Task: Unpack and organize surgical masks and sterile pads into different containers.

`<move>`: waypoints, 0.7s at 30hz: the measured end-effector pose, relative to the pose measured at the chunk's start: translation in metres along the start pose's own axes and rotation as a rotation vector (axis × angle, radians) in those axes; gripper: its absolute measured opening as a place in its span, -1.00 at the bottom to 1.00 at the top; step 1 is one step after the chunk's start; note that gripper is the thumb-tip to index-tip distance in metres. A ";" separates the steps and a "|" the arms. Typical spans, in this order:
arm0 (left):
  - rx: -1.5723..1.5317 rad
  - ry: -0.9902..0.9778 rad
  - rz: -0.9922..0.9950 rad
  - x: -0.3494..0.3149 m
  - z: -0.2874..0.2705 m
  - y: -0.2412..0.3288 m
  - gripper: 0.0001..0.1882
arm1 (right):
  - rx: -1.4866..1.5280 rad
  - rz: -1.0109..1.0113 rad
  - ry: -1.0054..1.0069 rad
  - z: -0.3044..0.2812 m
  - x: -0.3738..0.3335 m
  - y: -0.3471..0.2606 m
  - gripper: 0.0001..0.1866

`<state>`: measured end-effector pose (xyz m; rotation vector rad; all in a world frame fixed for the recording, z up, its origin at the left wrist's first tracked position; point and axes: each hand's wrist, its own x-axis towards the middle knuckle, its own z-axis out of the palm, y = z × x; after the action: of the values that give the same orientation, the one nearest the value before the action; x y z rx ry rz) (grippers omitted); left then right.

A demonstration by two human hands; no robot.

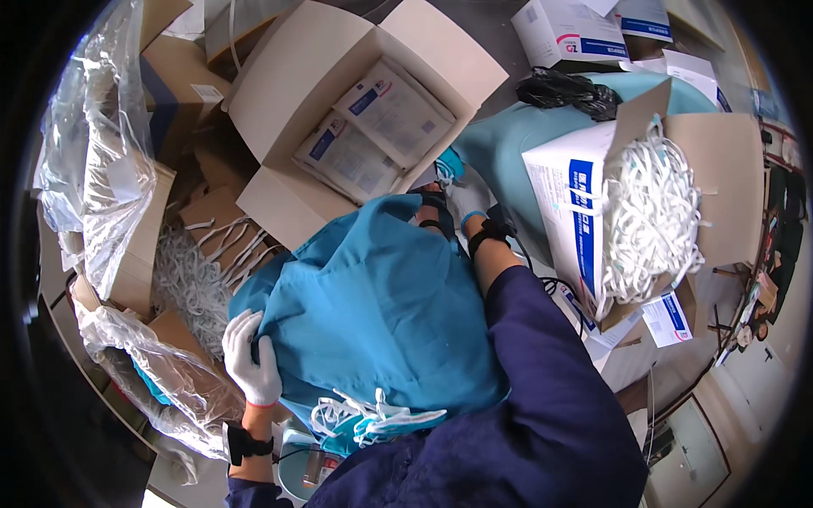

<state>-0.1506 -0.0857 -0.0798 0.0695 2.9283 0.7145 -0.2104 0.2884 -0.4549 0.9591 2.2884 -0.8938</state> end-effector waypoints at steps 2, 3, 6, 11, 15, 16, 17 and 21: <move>0.011 0.000 -0.031 -0.004 -0.001 0.001 -0.65 | 0.001 -0.105 0.043 -0.019 -0.023 -0.043 -0.65; 0.006 -0.008 -0.015 0.001 0.001 0.003 -0.65 | -0.020 -0.097 0.009 -0.017 -0.004 -0.027 -0.64; 0.025 0.005 -0.034 0.004 -0.001 0.005 -0.65 | -0.030 -0.162 -0.075 -0.020 -0.013 -0.044 -0.67; 0.011 0.063 -0.037 0.003 0.001 0.009 -0.69 | -0.479 -0.310 -0.190 -0.053 -0.064 -0.079 -0.73; -0.034 0.138 0.002 0.005 0.007 0.012 -0.74 | -0.077 -0.699 0.264 -0.122 -0.134 -0.087 -0.67; -0.042 0.146 0.008 0.007 0.007 0.015 -0.75 | -0.174 -0.974 0.476 -0.137 -0.143 -0.078 -0.65; -0.047 0.161 0.016 0.006 0.009 0.016 -0.76 | -0.125 -1.045 0.512 -0.157 -0.157 -0.082 -0.64; 0.009 0.234 0.048 -0.008 0.012 0.009 -0.78 | 0.169 -1.086 0.585 -0.224 -0.241 -0.108 -0.72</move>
<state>-0.1408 -0.0727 -0.0851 0.0609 3.1619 0.7642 -0.1826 0.2902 -0.1094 -0.1159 3.3296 -1.3381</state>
